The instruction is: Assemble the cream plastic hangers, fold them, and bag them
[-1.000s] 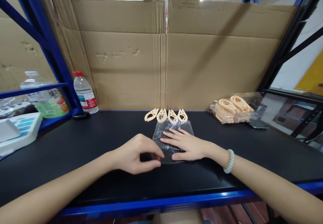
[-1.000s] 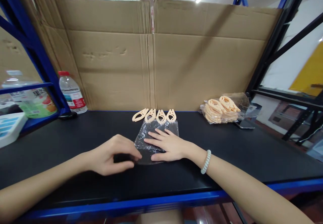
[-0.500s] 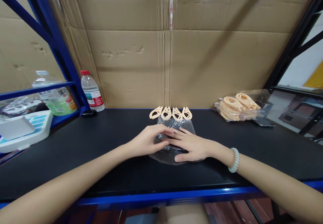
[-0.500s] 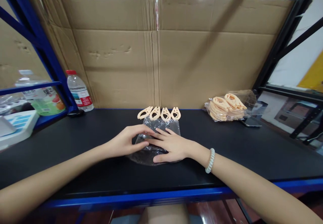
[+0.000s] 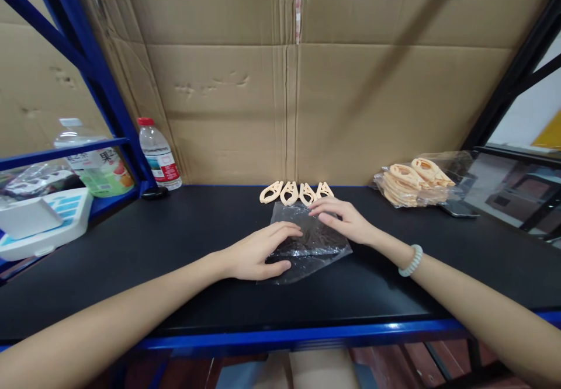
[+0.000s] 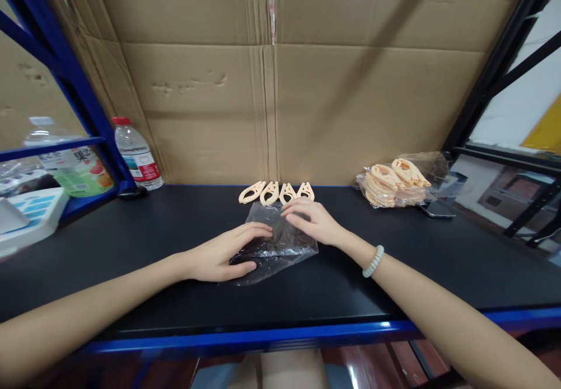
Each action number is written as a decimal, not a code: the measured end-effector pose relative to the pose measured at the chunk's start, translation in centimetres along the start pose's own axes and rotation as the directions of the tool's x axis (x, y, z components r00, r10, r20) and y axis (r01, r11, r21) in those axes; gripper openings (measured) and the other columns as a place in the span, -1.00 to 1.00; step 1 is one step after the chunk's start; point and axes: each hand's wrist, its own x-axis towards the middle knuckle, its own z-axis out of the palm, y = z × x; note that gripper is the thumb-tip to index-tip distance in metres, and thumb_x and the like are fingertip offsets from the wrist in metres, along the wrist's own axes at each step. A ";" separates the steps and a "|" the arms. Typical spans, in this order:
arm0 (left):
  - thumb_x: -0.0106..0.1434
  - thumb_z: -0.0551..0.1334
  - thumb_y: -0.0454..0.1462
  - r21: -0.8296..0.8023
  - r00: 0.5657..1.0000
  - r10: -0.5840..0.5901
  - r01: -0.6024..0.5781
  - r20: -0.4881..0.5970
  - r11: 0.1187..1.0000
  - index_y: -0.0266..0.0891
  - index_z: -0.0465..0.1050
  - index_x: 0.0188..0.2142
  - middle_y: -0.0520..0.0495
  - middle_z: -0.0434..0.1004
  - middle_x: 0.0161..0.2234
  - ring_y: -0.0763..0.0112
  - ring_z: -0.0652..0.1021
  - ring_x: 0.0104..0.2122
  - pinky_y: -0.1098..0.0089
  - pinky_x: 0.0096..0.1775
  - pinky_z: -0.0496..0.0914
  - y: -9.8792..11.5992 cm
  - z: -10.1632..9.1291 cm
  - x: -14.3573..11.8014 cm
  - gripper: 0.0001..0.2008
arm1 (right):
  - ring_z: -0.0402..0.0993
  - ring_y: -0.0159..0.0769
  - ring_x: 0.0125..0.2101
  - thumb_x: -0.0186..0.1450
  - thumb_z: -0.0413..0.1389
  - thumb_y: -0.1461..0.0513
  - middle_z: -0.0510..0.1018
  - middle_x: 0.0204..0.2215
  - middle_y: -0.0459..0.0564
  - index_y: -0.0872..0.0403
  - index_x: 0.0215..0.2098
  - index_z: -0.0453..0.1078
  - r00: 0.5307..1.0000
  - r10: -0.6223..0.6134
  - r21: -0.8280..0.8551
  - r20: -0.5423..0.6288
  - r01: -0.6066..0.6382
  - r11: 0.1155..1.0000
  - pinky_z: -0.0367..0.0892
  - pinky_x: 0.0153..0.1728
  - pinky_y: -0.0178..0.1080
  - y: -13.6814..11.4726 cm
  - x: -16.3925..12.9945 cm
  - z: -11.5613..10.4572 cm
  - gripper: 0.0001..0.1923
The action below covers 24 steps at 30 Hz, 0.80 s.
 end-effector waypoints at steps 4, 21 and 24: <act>0.23 0.18 -0.27 -0.007 1.000 0.007 -0.007 0.005 1.000 -0.22 0.15 0.14 -0.24 0.31 0.10 0.15 0.36 0.08 0.17 0.09 0.29 0.0 0.0 0.1 -0.51 | 0.45 -0.18 -0.16 0.36 -0.04 0.05 0.57 -0.27 0.02 0.03 -0.33 0.51 0.976 0.062 -0.017 -0.210 -0.067 0.998 0.31 -0.06 -0.08 2.3 -0.1 -1.0 -0.66; 0.19 0.15 -0.35 0.035 1.000 0.007 -0.006 -0.022 0.999 -0.20 0.19 -0.15 -0.24 0.34 0.05 0.18 0.39 0.03 0.19 0.02 0.32 0.6 0.1 0.0 -0.77 | 0.33 -0.16 -0.03 0.06 -0.16 0.53 0.48 -0.06 0.08 0.06 -0.02 0.41 0.982 0.079 -0.417 -0.173 -0.145 0.897 0.26 0.02 0.01 12.2 0.1 -1.6 -0.38; 0.20 0.15 -0.35 0.034 0.999 0.014 -0.013 -0.029 0.999 -0.20 0.20 -0.15 -0.24 0.35 0.04 0.19 0.38 0.04 0.19 0.03 0.33 0.7 0.1 0.0 -0.78 | 0.20 -0.18 0.14 -0.05 -0.17 0.58 0.34 0.14 0.06 0.05 0.12 0.32 0.994 0.084 -0.432 -0.072 -0.107 0.896 0.17 0.11 0.02 12.9 0.9 -1.7 -0.19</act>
